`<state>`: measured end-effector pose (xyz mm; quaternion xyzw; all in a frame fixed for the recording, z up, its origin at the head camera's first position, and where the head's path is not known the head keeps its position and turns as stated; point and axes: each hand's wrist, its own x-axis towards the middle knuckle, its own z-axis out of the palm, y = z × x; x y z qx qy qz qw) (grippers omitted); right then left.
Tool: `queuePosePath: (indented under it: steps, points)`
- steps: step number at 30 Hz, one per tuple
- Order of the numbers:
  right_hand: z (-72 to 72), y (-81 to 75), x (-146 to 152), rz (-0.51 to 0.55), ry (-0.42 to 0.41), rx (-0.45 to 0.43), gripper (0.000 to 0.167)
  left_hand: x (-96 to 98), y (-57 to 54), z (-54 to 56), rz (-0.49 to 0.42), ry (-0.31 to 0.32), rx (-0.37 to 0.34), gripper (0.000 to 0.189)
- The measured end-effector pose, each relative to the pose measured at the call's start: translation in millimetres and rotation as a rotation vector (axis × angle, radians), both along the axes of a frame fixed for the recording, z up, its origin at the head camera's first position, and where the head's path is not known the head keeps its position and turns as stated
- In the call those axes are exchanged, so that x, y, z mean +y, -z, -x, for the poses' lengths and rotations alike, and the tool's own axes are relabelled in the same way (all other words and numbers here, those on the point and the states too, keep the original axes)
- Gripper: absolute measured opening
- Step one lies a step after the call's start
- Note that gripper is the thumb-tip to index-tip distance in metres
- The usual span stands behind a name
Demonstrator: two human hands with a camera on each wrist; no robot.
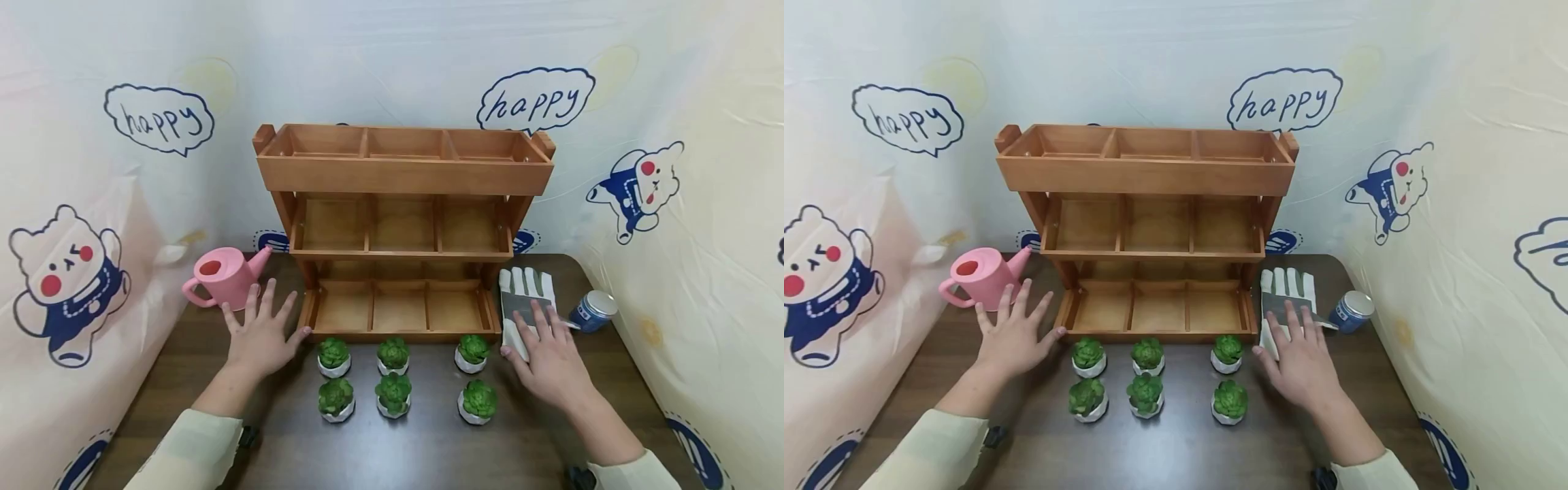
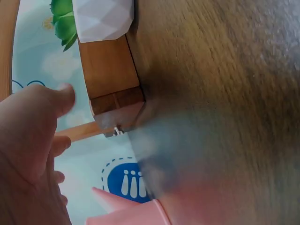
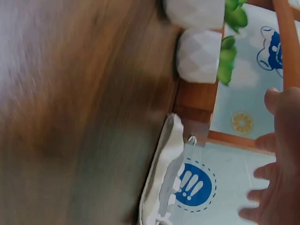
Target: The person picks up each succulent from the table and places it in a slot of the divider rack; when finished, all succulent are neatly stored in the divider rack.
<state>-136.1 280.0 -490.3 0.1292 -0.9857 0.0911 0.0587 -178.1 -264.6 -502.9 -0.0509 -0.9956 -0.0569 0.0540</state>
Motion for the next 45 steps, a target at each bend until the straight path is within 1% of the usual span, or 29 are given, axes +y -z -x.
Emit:
queuePosePath:
  steps: [4, 7, 10, 12, 16, 19, 24, 27, 29, 33, 35, 38, 42, 45]
  points:
    - [-9.4, 2.1, -4, 0.198, -0.086, -0.004, 0.067, -1.0, 1.6, 5.0, -0.065, -0.009, -0.035, 0.077]
    - [-18.0, 7.1, -5, 0.324, -0.099, -0.022, 0.064, -1.4, 3.1, 8.7, -0.133, 0.003, -0.084, 0.074]
    - [-25.2, 11.8, -7, 0.402, -0.086, -0.04, 0.061, -2.8, 5.1, 13.4, -0.2, 0.022, -0.119, 0.073]
    - [-27.8, 13.1, -8, 0.445, -0.096, -0.057, 0.057, -5.1, 7.6, 16.5, -0.244, 0.021, -0.139, 0.072]
    - [-29.1, 16.7, -11, 0.53, -0.187, -0.114, 0.052, -10.5, 13.9, 21.5, -0.343, 0.008, -0.174, 0.069]
    - [-29.6, 19.2, -11, 0.585, -0.252, -0.184, 0.058, -12.3, 17.2, 25.3, -0.406, 0.008, -0.182, 0.067]
    - [-30.2, 22.8, -10, 0.602, -0.311, -0.293, 0.078, -10.6, 18.8, 30.4, -0.467, 0.029, -0.202, 0.063]
    - [-30.0, 25.0, -11, 0.593, -0.347, -0.355, 0.089, -7.8, 19.7, 33.1, -0.469, 0.04, -0.21, 0.061]
    - [-29.3, 26.0, -12, 0.582, -0.367, -0.395, 0.091, -6.0, 20.7, 35.1, -0.465, 0.047, -0.214, 0.06]
    - [-28.8, 27.8, -15, 0.558, -0.373, -0.446, 0.092, -1.9, 23.5, 39.4, -0.474, 0.042, -0.214, 0.057]
    - [-29.3, 28.2, -16, 0.546, -0.361, -0.464, 0.093, -0.3, 24.8, 40.4, -0.491, 0.034, -0.221, 0.056]
    - [-29.2, 29.3, -18, 0.516, -0.358, -0.471, 0.092, 0.6, 26.2, 40.5, -0.511, 0.015, -0.251, 0.056]
    - [-28.7, 30.6, -21, 0.475, -0.363, -0.475, 0.083, -0.3, 24.4, 38.6, -0.522, -0.005, -0.313, 0.059]
    - [-28.3, 31.4, -22, 0.474, -0.375, -0.47, 0.073, 0.3, 21.6, 37.7, -0.522, -0.011, -0.338, 0.061]
